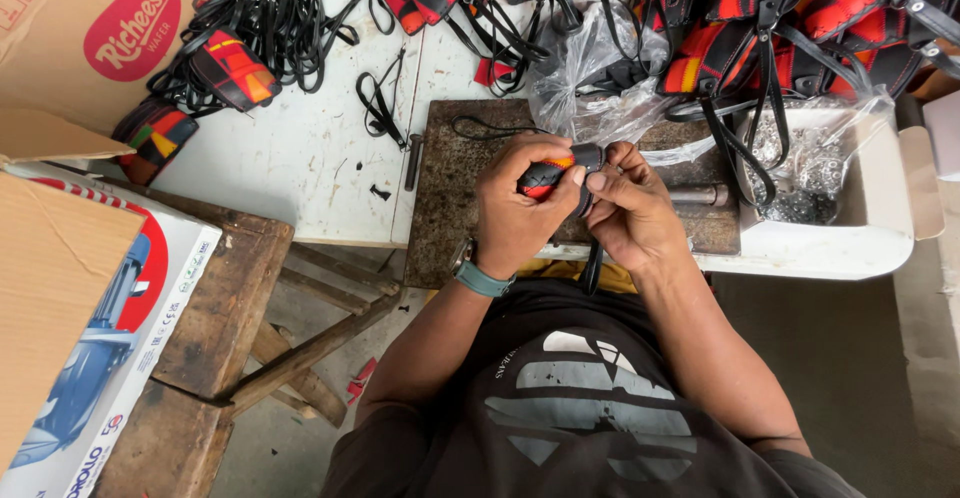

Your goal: The person attaches black straps to small colorful fabric pouches at a workbench. They align the strap end with the pouch tab, insert a metal rivet, and hammer it to fasten the strap, then set the finished pouch aside and pick up the next one.

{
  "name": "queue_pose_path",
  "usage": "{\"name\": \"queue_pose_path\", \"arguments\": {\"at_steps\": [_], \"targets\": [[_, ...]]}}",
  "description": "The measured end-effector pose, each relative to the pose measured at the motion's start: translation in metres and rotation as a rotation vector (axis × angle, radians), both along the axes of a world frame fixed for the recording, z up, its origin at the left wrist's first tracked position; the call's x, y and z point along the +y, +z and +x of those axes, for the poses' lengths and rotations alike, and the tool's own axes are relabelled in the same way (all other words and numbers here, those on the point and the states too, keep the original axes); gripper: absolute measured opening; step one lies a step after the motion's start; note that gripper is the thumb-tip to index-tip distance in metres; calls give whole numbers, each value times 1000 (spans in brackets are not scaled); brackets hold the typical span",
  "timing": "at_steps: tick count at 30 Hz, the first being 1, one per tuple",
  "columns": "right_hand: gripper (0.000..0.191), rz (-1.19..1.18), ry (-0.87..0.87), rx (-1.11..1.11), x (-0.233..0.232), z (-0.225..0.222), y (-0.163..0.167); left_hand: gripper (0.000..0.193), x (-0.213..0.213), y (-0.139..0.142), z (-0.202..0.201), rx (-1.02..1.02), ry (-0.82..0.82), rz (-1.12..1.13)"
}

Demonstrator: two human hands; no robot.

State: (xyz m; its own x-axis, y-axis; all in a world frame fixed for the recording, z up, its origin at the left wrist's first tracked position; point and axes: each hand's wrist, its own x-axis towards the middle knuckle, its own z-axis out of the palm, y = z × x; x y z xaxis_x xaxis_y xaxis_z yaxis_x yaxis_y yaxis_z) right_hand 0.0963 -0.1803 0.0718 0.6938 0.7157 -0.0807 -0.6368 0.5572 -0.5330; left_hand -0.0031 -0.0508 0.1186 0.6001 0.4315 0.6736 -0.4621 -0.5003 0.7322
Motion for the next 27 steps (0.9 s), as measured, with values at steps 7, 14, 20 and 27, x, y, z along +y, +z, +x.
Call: {"name": "queue_pose_path", "arguments": {"at_steps": [7,14,20,27], "targets": [[35,-43,-179,-398,5,-17,-10,45,2,-4,-12,158,13,-110],[35,-385,-124,-1223,-21,26,73,47,25,40,-13,79,-123,10],[35,-391,-125,-1509,-42,52,118,28,50,90,33,346,-349,570],[31,-610,-308,-1534,-38,64,91,19,65,55,22,432,-319,419]]}}
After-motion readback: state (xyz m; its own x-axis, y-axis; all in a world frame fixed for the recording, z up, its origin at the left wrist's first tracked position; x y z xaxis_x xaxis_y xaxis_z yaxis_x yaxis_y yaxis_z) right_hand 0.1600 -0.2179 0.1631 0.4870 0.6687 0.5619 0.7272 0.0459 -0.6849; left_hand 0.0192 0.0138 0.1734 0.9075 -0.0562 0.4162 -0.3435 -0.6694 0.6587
